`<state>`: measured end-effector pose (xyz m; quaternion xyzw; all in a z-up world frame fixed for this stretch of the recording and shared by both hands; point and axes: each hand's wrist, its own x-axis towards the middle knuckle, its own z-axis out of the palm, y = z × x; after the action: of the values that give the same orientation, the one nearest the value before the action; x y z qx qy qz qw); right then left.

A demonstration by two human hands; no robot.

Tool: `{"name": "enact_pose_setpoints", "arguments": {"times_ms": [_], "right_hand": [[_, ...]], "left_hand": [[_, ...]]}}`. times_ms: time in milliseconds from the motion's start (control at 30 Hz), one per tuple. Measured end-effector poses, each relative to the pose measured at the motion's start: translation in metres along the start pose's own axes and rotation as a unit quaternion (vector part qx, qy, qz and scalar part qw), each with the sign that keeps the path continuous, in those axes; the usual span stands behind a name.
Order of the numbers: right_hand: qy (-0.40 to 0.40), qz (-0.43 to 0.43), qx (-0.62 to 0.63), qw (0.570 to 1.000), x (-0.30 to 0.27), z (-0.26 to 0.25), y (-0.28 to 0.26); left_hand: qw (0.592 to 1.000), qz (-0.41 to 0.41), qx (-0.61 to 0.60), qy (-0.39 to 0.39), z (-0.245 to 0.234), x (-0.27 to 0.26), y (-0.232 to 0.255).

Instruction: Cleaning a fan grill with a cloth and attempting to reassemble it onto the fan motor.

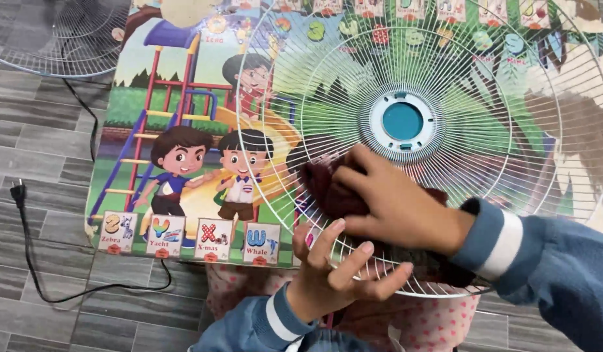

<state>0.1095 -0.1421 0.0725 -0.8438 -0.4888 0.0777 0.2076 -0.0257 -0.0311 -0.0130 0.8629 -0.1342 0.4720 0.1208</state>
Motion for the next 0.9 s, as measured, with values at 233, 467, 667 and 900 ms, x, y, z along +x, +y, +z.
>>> {"name": "enact_pose_setpoints", "arguments": {"times_ms": [233,467,667,900], "right_hand": [[-0.125,0.033,0.366,0.921,0.001,-0.024,-0.008],[0.040,0.078,-0.036,0.996,0.022,-0.030,0.036],[-0.003,-0.013,-0.011,1.000,0.027,0.012,-0.013],[0.012,0.115,0.548,0.829,0.017,0.012,-0.052]], "left_hand": [[0.984,-0.026,-0.164,0.068,-0.001,-0.014,-0.012],[0.987,-0.080,-0.115,-0.082,-0.011,-0.003,-0.058],[0.985,-0.099,-0.138,-0.011,-0.002,-0.011,-0.035],[0.914,-0.223,-0.337,0.026,-0.003,-0.018,-0.037]]}}
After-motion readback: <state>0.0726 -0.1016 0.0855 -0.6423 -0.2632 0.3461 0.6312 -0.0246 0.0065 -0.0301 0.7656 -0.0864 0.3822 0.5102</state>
